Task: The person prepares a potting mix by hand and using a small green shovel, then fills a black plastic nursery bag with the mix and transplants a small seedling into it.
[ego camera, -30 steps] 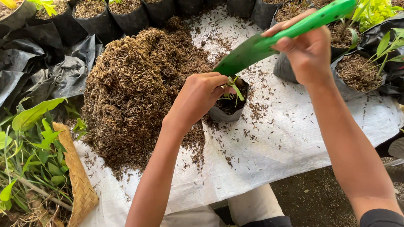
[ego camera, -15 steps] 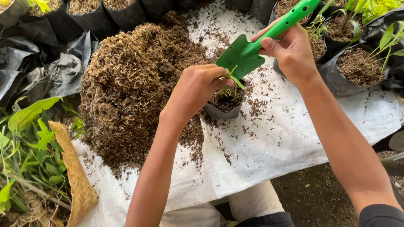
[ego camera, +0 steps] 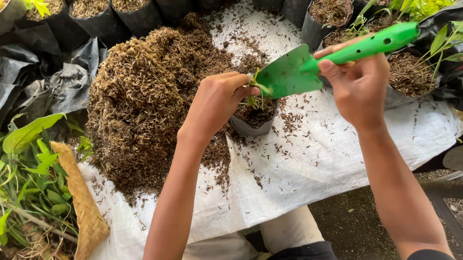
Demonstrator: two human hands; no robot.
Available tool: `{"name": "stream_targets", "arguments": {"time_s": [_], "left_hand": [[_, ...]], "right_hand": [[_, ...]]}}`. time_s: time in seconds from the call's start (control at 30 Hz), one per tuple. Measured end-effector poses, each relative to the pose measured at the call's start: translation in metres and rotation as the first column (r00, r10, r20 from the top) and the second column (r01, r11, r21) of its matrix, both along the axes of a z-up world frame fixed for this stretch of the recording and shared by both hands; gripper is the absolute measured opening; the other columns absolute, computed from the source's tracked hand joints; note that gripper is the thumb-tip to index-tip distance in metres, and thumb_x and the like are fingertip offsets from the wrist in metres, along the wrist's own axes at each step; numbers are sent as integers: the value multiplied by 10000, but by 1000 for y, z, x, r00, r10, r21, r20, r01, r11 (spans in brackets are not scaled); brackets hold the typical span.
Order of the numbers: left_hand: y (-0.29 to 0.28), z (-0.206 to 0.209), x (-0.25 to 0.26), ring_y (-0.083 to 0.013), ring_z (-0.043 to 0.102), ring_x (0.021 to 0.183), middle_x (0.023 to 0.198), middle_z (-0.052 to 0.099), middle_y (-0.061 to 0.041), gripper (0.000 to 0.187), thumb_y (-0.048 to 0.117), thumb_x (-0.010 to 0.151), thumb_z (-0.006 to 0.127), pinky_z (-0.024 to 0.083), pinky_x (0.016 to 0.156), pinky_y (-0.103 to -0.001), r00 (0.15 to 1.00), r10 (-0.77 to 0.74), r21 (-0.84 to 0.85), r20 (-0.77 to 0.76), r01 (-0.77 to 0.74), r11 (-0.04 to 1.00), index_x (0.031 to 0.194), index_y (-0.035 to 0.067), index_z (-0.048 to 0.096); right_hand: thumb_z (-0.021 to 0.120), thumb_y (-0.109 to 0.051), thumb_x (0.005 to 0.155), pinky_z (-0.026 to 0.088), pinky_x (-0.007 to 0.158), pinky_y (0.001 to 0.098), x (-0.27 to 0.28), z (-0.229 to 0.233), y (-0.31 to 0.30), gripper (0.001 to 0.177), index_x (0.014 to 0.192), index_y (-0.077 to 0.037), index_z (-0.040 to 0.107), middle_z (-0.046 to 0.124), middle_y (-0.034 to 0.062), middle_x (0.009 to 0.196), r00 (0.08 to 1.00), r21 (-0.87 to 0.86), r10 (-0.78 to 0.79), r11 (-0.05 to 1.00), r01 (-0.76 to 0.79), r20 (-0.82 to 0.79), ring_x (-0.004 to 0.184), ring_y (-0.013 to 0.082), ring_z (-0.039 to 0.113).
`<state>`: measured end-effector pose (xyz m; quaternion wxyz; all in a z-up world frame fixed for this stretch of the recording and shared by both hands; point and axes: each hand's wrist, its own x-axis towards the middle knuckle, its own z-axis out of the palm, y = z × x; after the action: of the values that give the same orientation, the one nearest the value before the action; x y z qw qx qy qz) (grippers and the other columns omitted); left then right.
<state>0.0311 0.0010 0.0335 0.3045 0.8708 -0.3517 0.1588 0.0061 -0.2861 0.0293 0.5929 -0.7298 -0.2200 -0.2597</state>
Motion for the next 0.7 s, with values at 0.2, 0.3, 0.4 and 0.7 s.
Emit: {"name": "stream_targets", "arguments": {"time_s": [0.2,0.3,0.4,0.7], "left_hand": [[-1,3,-2,-209,719,719,891,776,-65,227,256,1066,761,545,654,-401,1000,-8,-9,-23,8,1000,1008,38,790],[-5,6,-2,-179,750,738,924,821,-74,190,215,1035,800,586,666,-369,999,-11,-22,-33,11,1000,1073,31,830],[-4,8,-6,-188,750,752,926,805,-68,161,209,1043,789,596,667,-371,998,-6,-3,-67,5,1000,1004,54,804],[-7,9,-8,-237,781,722,894,823,-107,156,210,1053,781,606,689,-350,998,37,6,-57,-37,999,1081,65,832]], "right_hand": [[711,-154,1205,694,766,369,-19,11,-1,274,1226,96,602,749,251,1153,986,-9,-148,989,149,72,936,313,768],[705,-65,1191,671,964,419,1,4,-4,171,1238,43,581,713,246,1219,999,0,26,1000,-26,32,1173,350,741],[689,-87,1175,656,1149,509,13,1,-21,210,1283,-46,514,671,237,1200,986,118,119,984,-132,114,1213,381,745],[676,-52,1131,647,886,491,31,-25,3,233,1152,82,486,706,318,1163,958,30,153,986,-165,241,1099,447,780]]}}
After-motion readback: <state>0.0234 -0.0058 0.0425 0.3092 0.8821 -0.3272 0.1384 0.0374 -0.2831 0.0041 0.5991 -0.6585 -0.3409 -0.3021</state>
